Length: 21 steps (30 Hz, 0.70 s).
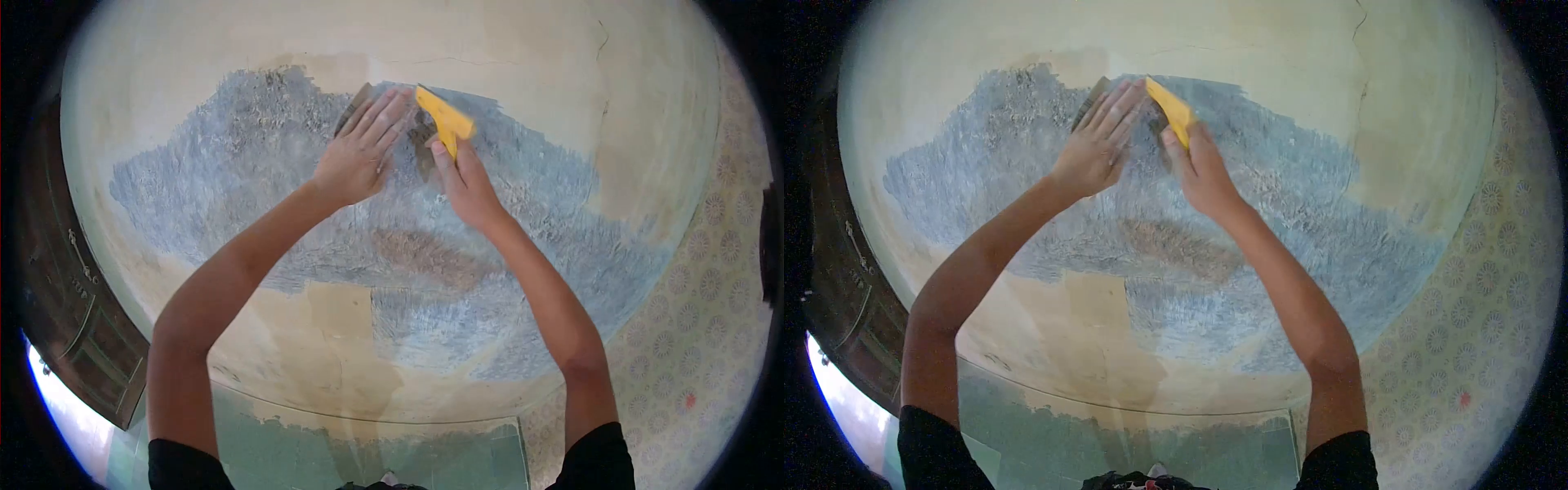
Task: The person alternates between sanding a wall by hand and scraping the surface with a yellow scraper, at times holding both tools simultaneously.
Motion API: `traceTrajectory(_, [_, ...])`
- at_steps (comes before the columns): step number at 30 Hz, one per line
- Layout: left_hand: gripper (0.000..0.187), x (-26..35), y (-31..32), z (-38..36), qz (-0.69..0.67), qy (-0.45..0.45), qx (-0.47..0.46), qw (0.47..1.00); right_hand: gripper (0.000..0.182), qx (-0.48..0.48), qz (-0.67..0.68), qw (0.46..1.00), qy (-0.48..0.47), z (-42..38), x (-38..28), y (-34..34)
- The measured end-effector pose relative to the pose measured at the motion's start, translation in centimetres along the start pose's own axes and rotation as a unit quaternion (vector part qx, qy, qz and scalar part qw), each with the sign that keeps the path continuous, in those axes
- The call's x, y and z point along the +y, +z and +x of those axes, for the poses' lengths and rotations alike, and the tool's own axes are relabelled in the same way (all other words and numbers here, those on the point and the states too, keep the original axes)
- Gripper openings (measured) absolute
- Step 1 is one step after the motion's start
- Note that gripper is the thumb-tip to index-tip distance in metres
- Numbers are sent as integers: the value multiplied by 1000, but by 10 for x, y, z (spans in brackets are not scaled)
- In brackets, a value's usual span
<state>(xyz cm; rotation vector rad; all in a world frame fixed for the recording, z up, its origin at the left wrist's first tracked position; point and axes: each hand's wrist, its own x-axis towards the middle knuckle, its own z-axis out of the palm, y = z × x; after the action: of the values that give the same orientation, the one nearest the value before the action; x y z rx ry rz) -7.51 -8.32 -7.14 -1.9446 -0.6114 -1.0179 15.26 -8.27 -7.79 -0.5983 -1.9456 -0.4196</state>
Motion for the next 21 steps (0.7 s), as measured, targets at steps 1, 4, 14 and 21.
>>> traceTrajectory(1, [70, -4, -4, 0, 10, 3, -3, 1000, 39, -43, 158, 980, 112, 3, -11, 2])
traceTrajectory(4, [68, -8, -3, -1, 4, 3, -8, 1000, 41, -43, 353, 911, 210, 15, -37, 11])
traceTrajectory(14, [66, -37, -8, 1, -66, 81, -58, 993, 33, 54, 467, 811, 349, 34, -53, 31])
traceTrajectory(21, [70, -60, 7, 4, -69, 119, -57, 989, 29, 93, 465, 800, 369, 37, -48, 47])
